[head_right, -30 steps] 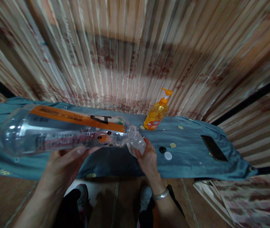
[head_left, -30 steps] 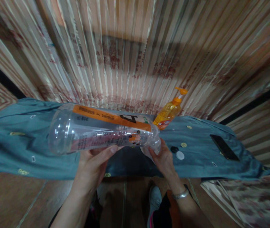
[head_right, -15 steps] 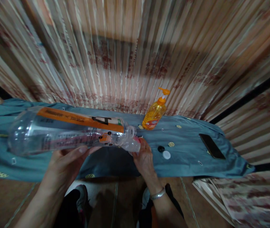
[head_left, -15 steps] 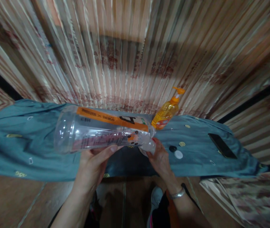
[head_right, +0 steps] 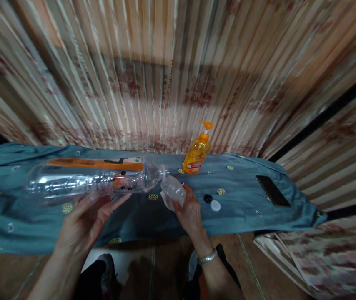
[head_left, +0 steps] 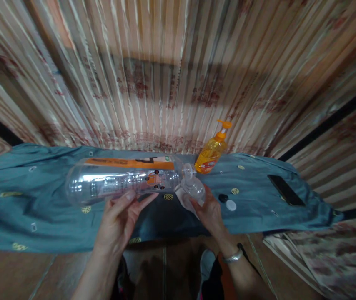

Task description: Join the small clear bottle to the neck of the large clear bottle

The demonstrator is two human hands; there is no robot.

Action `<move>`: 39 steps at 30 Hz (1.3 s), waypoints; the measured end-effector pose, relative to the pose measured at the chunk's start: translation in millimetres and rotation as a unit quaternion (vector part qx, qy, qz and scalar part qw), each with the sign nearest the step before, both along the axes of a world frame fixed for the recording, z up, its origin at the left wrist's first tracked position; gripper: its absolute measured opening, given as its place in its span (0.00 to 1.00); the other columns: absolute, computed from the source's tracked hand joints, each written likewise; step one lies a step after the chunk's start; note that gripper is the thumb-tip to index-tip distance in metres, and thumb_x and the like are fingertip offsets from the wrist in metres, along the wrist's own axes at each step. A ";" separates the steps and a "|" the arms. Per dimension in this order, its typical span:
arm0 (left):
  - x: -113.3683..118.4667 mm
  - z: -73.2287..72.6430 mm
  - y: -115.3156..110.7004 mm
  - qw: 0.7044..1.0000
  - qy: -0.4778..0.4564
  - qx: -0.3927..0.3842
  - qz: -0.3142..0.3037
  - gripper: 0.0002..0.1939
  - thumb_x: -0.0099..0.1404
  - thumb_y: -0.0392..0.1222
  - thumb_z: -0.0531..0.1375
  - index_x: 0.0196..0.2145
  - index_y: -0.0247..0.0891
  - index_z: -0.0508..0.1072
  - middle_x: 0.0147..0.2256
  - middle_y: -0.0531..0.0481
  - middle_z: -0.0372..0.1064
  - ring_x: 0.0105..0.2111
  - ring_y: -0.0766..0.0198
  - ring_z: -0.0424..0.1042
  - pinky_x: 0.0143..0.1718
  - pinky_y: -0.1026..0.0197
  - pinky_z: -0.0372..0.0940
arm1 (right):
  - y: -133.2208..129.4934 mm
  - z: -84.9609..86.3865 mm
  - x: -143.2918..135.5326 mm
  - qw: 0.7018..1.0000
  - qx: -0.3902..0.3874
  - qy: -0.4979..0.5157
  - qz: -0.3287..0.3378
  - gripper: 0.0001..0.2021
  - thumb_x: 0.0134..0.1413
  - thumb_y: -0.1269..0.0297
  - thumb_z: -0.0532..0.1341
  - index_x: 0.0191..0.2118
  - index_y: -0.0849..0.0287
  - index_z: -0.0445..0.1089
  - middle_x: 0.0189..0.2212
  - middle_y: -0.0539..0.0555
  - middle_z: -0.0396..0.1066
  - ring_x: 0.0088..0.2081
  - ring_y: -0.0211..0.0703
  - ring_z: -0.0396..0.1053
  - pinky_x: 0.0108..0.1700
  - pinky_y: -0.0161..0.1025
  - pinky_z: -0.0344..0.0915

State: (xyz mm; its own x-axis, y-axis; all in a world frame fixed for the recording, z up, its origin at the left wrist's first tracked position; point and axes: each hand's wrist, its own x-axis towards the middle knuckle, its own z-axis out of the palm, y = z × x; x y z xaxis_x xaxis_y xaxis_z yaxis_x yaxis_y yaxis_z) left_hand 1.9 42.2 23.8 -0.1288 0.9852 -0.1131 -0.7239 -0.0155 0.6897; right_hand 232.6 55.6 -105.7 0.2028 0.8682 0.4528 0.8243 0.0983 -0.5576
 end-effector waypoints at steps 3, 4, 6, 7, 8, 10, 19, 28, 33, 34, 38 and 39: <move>-2.9 1.1 -0.8 1.000 0.003 -0.003 0.004 0.08 0.49 0.32 0.67 0.29 0.40 0.75 0.33 0.53 0.78 0.39 0.55 0.75 0.42 0.40 0.73 | -0.2 4.1 -0.3 1.000 -0.009 0.018 0.001 0.27 0.53 0.52 0.58 0.54 0.66 0.61 0.45 0.66 0.73 0.46 0.56 0.72 0.45 0.52 0.70; -3.9 1.0 -1.0 1.000 0.004 -0.004 0.005 0.07 0.50 0.32 0.67 0.28 0.39 0.75 0.33 0.53 0.78 0.39 0.56 0.75 0.41 0.41 0.73 | -0.4 6.1 -0.8 1.000 -0.013 0.024 -0.002 0.28 0.53 0.52 0.58 0.54 0.66 0.61 0.45 0.66 0.73 0.46 0.55 0.72 0.45 0.52 0.70; -6.0 0.5 -1.2 1.000 0.001 -0.009 0.005 0.06 0.50 0.32 0.67 0.26 0.38 0.74 0.31 0.54 0.78 0.38 0.57 0.75 0.42 0.41 0.73 | -0.9 10.4 -2.6 0.999 -0.023 0.037 -0.005 0.27 0.53 0.52 0.58 0.54 0.66 0.61 0.44 0.65 0.73 0.45 0.54 0.72 0.44 0.50 0.70; -7.0 0.2 -1.1 1.000 -0.001 -0.013 0.005 0.06 0.50 0.32 0.67 0.25 0.38 0.74 0.30 0.54 0.78 0.37 0.58 0.75 0.43 0.41 0.73 | -1.3 12.4 -3.8 0.999 -0.030 0.043 -0.006 0.27 0.53 0.53 0.58 0.54 0.66 0.61 0.43 0.64 0.74 0.44 0.54 0.73 0.43 0.49 0.70; -8.0 0.0 -0.9 1.000 -0.004 -0.019 0.007 0.06 0.49 0.32 0.67 0.26 0.37 0.74 0.29 0.55 0.77 0.36 0.59 0.75 0.43 0.41 0.73 | -1.7 14.3 -5.2 0.998 -0.036 0.049 -0.005 0.27 0.53 0.53 0.58 0.54 0.66 0.61 0.42 0.63 0.74 0.43 0.53 0.73 0.42 0.49 0.71; -9.6 0.2 -0.3 1.000 -0.003 -0.027 0.015 0.06 0.48 0.32 0.68 0.25 0.37 0.75 0.27 0.55 0.77 0.33 0.60 0.75 0.43 0.41 0.73 | -2.2 17.2 -8.0 0.997 -0.045 0.058 -0.006 0.27 0.52 0.53 0.59 0.54 0.66 0.62 0.40 0.62 0.74 0.42 0.53 0.73 0.41 0.48 0.71; -9.5 -1.8 6.5 0.999 0.027 -0.015 0.040 0.09 0.43 0.33 0.70 0.25 0.35 0.75 0.24 0.55 0.75 0.31 0.60 0.75 0.39 0.38 0.74 | -1.8 16.6 -11.3 0.997 -0.044 0.068 -0.005 0.27 0.52 0.51 0.59 0.52 0.66 0.63 0.41 0.64 0.74 0.43 0.55 0.73 0.43 0.47 0.70; -4.2 -0.4 7.4 0.999 0.012 -0.023 0.037 0.12 0.41 0.34 0.71 0.25 0.35 0.75 0.26 0.54 0.77 0.30 0.61 0.75 0.36 0.39 0.75 | -2.8 17.9 -9.9 0.997 -0.046 0.066 -0.007 0.25 0.52 0.54 0.60 0.52 0.64 0.62 0.42 0.63 0.74 0.44 0.54 0.73 0.43 0.46 0.70; -3.2 2.1 7.7 0.999 0.013 -0.023 0.047 0.12 0.39 0.34 0.72 0.24 0.35 0.75 0.24 0.54 0.76 0.29 0.60 0.75 0.35 0.38 0.75 | -3.9 20.1 -10.0 0.997 -0.041 0.063 -0.006 0.25 0.51 0.55 0.60 0.51 0.65 0.63 0.40 0.63 0.74 0.43 0.54 0.73 0.42 0.46 0.70; -2.5 2.4 7.7 0.999 0.017 -0.014 0.044 0.11 0.40 0.33 0.71 0.24 0.35 0.75 0.24 0.54 0.77 0.29 0.60 0.75 0.36 0.39 0.75 | -4.1 20.5 -10.0 0.997 -0.041 0.062 -0.006 0.25 0.51 0.55 0.60 0.51 0.65 0.63 0.40 0.63 0.74 0.43 0.54 0.73 0.42 0.45 0.70; -0.1 2.8 7.3 0.999 0.029 0.005 0.040 0.11 0.41 0.32 0.71 0.26 0.36 0.76 0.26 0.55 0.77 0.30 0.61 0.75 0.37 0.40 0.75 | -4.3 21.3 -9.9 0.998 -0.039 0.058 -0.007 0.25 0.51 0.56 0.60 0.52 0.66 0.63 0.39 0.63 0.75 0.42 0.54 0.74 0.41 0.46 0.71; 0.1 2.7 6.9 0.999 0.035 0.007 0.040 0.12 0.41 0.33 0.70 0.27 0.36 0.76 0.27 0.55 0.77 0.31 0.60 0.75 0.37 0.40 0.75 | -4.3 21.1 -9.7 0.998 -0.035 0.057 -0.006 0.25 0.51 0.56 0.60 0.52 0.66 0.63 0.39 0.63 0.75 0.42 0.54 0.74 0.41 0.46 0.70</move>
State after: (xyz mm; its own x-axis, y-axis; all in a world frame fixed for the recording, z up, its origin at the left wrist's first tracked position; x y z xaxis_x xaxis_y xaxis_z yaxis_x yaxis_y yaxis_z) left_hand 2.0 49.1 26.6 -0.2151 0.9727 -0.0866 -0.6695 -0.0823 0.7383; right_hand 222.9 51.4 -84.6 0.2592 0.8944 0.3644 0.7565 0.0466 -0.6523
